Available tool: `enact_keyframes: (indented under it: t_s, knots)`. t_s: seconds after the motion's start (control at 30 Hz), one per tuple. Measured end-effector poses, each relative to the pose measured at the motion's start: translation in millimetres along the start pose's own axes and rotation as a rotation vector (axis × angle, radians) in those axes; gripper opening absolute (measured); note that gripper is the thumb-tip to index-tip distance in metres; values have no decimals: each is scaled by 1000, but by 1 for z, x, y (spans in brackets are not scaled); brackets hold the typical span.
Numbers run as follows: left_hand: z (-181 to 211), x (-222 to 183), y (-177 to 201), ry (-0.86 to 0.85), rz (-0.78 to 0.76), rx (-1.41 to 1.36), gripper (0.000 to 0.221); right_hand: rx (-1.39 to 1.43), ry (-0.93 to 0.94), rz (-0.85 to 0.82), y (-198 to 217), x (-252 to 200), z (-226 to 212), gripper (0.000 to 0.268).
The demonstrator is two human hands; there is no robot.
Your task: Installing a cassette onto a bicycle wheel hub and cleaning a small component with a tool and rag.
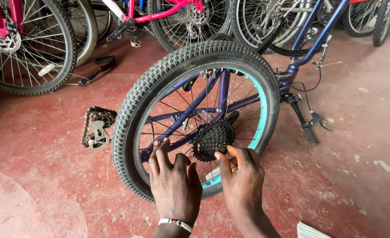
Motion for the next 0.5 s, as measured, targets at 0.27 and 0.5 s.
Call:
enact_keyframes:
  t_s: [0.27, 0.5]
  knots:
    - [-3, -2, 0, 13, -34, 14, 17, -6, -258, -43, -9, -4, 19, 15]
    - [-3, -4, 6, -6, 2, 3, 14, -95, -537, -172, -18, -11, 49, 31]
Point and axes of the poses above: each hand's wrist, its own x-axis towards the middle knuckle, its own y-axis out of the back of the hand, z = x × y, the point moved 10 cm from there along x, towards the middle knuckle, and after that the axes turned 7 degrees about x, right-handed, at the moved point
